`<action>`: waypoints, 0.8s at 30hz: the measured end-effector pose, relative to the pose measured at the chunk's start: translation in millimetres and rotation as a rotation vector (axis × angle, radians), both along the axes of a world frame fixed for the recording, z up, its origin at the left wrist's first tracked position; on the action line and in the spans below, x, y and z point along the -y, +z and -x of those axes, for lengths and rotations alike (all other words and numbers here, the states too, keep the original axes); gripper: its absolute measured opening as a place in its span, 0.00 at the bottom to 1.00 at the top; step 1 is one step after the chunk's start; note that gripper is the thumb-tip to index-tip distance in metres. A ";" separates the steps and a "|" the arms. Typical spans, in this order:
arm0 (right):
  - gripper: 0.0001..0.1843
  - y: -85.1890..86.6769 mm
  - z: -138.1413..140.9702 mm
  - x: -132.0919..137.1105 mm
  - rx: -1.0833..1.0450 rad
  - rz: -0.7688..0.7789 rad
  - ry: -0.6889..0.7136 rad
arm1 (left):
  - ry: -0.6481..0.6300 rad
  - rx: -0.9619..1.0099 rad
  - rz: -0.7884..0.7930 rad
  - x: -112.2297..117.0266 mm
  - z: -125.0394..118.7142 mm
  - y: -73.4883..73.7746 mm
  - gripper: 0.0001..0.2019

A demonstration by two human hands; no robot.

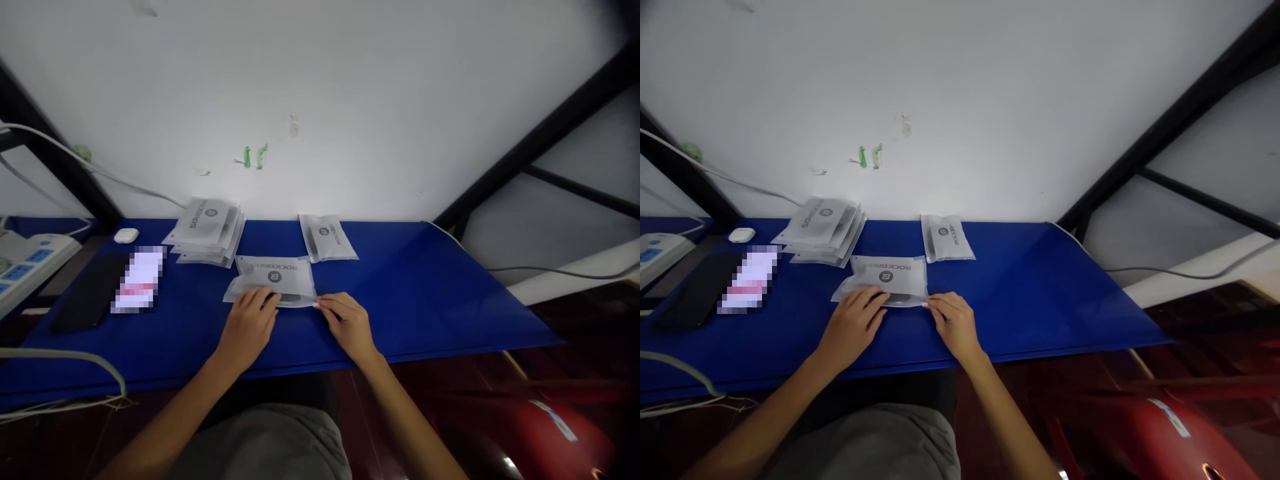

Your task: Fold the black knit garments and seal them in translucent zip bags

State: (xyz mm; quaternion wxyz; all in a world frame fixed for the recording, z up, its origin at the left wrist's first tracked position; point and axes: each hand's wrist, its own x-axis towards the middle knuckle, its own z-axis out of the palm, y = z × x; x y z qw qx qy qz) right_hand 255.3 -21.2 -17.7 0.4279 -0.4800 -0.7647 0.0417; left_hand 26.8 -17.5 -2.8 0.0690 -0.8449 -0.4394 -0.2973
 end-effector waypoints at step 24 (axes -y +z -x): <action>0.10 -3.6 -1.6 1.5 0.141 -0.077 0.033 | -0.201 -0.128 -0.025 -15.1 -53.4 -1.7 0.05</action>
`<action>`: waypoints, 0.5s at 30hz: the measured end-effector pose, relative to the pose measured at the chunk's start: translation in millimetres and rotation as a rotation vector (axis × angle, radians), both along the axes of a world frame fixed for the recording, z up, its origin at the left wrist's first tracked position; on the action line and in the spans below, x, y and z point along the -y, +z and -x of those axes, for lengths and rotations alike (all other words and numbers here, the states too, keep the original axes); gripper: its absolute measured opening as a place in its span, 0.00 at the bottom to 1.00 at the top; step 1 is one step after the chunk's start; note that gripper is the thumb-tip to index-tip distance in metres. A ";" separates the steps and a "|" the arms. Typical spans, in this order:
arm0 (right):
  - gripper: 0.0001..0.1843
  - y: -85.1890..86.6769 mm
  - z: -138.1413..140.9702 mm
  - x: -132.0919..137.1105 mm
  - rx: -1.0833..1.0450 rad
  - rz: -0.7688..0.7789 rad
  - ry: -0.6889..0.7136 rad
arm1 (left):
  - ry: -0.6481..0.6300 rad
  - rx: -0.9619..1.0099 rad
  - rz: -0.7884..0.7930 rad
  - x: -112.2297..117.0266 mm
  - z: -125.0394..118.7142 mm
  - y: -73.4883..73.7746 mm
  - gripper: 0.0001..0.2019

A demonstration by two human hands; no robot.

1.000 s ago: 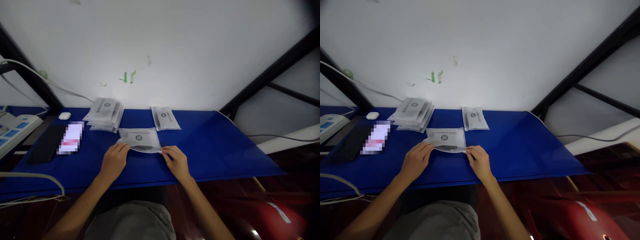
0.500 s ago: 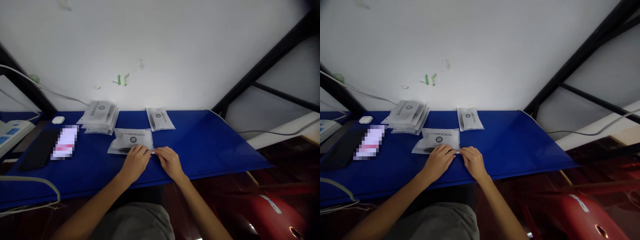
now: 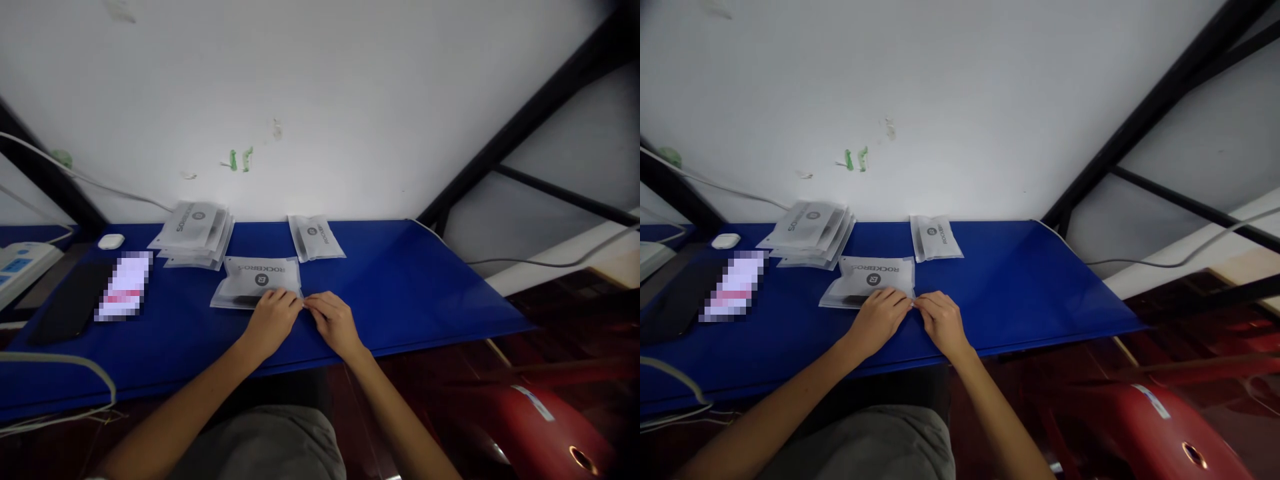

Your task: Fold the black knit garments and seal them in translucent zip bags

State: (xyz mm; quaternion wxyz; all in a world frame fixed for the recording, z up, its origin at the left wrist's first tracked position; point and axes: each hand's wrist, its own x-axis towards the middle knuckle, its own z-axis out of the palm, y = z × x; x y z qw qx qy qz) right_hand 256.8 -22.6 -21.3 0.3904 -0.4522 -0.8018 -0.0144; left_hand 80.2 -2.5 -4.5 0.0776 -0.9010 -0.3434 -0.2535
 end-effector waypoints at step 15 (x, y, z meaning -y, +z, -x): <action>0.10 1.5 6.3 -0.3 0.059 -0.033 -0.051 | 0.021 -0.014 0.011 0.2 4.3 1.6 0.06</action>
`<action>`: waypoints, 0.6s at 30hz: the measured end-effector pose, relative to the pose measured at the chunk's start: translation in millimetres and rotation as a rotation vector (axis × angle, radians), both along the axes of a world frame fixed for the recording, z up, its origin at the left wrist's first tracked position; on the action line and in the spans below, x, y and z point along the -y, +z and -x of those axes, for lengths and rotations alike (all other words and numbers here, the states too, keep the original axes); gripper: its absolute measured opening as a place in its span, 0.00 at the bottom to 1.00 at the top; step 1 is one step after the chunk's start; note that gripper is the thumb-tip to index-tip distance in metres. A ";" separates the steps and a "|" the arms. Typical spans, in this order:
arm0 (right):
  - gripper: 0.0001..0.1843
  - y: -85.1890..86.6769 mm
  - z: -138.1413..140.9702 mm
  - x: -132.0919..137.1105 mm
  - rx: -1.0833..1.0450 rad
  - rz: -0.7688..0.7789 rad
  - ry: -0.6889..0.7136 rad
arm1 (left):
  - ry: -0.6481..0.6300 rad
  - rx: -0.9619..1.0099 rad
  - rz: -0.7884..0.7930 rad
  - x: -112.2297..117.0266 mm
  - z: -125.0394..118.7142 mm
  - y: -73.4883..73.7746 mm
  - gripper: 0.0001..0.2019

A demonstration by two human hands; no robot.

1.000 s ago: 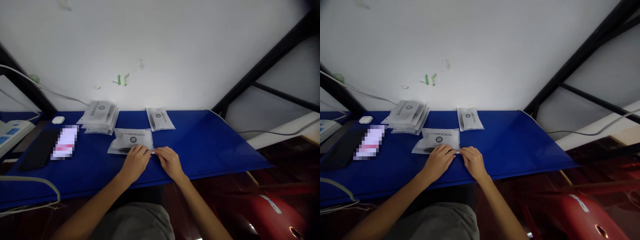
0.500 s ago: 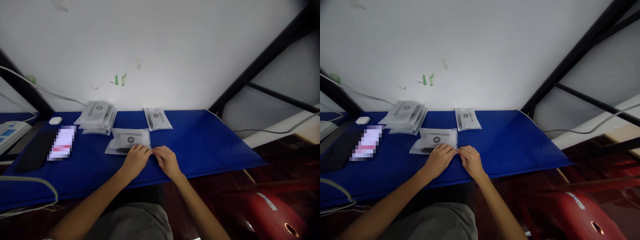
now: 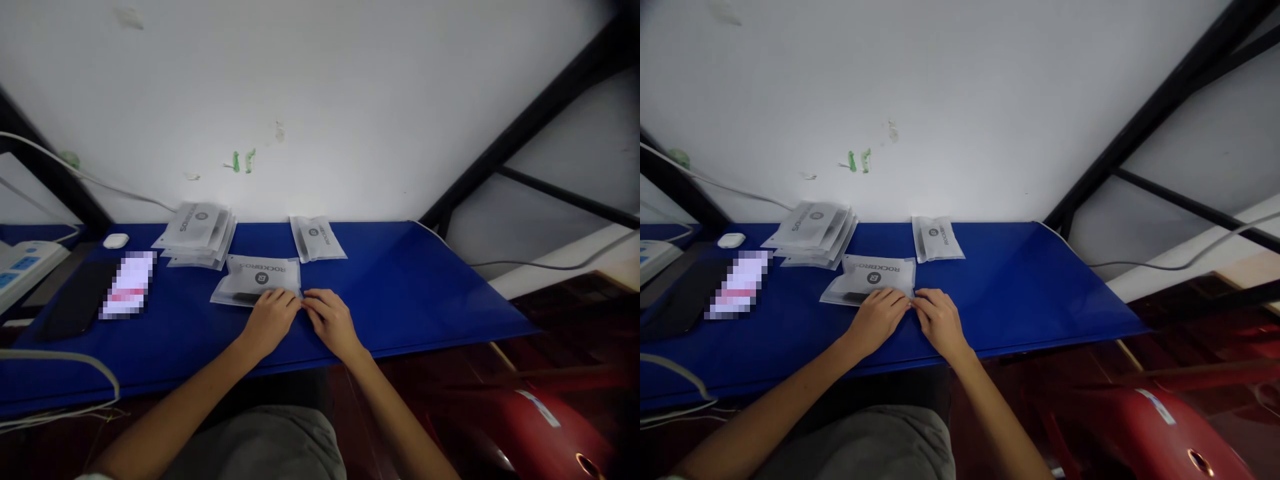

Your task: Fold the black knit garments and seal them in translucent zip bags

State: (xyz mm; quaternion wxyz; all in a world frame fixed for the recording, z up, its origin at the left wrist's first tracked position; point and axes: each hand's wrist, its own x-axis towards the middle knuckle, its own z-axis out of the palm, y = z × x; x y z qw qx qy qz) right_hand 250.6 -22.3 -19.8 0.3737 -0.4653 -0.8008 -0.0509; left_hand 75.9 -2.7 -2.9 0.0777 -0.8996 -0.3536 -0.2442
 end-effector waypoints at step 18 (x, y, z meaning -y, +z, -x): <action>0.13 10.6 9.1 2.3 0.050 0.051 0.015 | 0.028 0.055 -0.089 6.5 38.5 4.0 0.07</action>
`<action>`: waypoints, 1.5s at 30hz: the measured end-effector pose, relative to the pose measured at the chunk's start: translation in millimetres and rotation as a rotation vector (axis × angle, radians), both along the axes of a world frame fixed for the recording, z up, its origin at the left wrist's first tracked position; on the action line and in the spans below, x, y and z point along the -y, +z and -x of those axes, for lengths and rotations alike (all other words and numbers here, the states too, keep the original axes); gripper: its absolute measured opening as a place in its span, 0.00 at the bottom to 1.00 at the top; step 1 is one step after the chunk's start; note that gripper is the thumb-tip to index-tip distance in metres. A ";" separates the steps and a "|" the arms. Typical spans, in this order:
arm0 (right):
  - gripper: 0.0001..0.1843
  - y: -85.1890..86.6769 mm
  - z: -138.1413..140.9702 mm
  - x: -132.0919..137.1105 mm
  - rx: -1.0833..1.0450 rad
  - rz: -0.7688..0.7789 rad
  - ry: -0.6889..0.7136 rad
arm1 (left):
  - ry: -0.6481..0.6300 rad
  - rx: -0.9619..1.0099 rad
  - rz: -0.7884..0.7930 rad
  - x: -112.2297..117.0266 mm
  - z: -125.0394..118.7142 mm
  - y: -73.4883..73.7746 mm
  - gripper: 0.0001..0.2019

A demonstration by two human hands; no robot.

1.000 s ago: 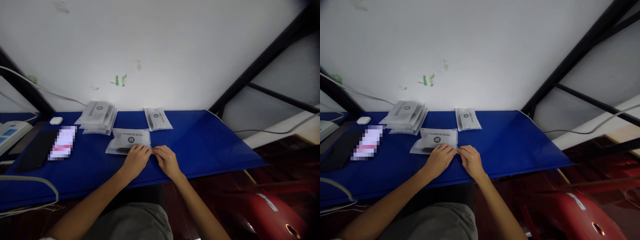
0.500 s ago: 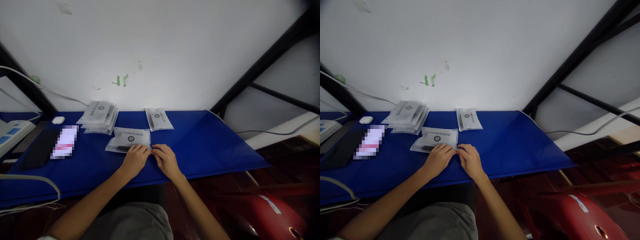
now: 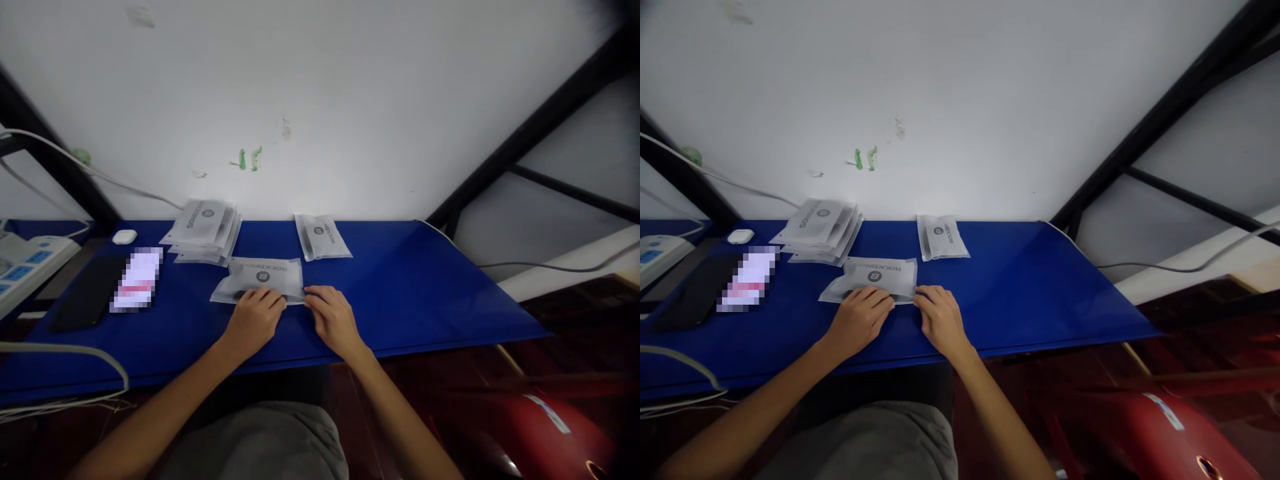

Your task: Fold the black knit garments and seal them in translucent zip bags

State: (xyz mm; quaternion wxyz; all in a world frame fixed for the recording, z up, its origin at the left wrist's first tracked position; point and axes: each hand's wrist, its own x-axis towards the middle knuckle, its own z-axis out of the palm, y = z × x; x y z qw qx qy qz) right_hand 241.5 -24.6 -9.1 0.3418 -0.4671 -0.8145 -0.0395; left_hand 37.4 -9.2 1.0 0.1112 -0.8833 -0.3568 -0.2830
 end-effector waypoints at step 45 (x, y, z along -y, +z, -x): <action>0.13 0.3 -3.9 -4.4 0.069 -0.040 -0.003 | 0.027 0.015 -0.124 5.2 37.2 3.1 0.06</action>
